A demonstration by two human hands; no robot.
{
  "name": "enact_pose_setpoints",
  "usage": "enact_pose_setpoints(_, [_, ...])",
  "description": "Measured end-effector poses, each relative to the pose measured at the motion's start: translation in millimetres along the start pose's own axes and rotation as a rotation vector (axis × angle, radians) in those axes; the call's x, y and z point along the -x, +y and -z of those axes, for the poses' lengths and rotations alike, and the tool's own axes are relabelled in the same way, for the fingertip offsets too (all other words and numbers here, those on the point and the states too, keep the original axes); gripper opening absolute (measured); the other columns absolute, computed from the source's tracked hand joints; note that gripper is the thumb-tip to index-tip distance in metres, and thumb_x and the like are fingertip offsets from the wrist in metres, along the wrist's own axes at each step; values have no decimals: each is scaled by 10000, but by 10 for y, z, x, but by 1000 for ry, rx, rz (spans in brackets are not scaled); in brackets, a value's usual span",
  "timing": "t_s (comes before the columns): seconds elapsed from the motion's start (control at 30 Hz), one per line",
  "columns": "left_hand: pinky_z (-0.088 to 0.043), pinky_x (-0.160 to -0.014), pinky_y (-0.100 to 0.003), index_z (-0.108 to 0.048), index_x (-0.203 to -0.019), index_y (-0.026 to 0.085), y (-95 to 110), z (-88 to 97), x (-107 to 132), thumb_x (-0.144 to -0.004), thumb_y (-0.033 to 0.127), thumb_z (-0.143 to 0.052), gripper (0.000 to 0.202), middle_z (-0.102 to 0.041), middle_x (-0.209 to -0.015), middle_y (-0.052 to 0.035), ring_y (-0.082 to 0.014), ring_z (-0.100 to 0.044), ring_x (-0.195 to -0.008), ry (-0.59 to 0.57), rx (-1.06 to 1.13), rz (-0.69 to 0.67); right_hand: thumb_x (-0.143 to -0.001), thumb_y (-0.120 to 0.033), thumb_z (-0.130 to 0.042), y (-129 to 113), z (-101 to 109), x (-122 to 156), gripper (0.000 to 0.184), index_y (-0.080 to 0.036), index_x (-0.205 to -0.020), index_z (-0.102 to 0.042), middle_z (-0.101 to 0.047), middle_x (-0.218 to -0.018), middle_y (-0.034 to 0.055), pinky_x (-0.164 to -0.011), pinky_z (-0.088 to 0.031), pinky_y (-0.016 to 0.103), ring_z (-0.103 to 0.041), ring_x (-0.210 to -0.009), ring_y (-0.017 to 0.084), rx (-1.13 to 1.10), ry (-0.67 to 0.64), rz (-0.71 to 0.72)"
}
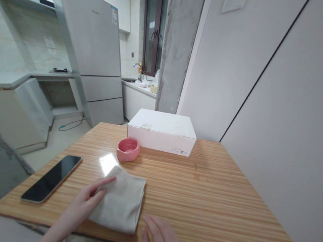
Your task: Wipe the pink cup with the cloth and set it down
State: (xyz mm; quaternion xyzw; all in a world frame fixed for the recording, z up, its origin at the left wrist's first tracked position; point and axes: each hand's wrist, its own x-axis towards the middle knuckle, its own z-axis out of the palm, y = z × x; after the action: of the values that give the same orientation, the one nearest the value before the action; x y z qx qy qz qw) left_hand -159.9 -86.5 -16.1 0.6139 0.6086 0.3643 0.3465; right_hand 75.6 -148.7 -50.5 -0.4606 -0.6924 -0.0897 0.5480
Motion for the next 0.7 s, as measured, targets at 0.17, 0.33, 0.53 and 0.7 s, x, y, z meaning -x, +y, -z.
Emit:
enact_pose_setpoints(0.17, [-432,-989,-408,-642,-1155,248,-360,387,20,-735,503,-564,498,-642,-1198,-56,-283,-565,-1140,174,-296,-59,-901,-234,-495,651,553,-135,194,-204,-1017,-648,-721,-936,47,-790,-548,295,-691,-851,186,162,-189,-39])
enact_pose_setpoints(0.33, [-402,-978,-521,-653,-1116,203,-335,269,81,-772,472,-501,463,-574,-1226,-138,-362,-525,-1143,464,-641,-182,-935,-399,-437,1004,791,-235,303,-198,-905,-661,-714,-857,56,-674,-551,263,-685,-718,169,270,-119,-178])
enact_pose_setpoints(0.53, [-491,-773,-292,-618,-953,231,383,-621,108,-912,325,-414,228,-636,-957,-62,-188,-623,-864,314,-528,-449,-962,-424,-362,831,588,-368,396,-206,-755,-622,-655,-650,20,-549,-458,227,-617,-550,136,187,-278,-269])
enact_pose_setpoints(0.7, [-400,-562,-265,-552,-762,220,565,-1237,142,-923,209,-375,240,-644,-708,-16,-174,-627,-645,-9,-671,-456,-986,-380,-298,584,227,-332,455,-218,-629,-529,-581,-516,-15,-474,-300,249,-561,-446,131,273,-468,-170])
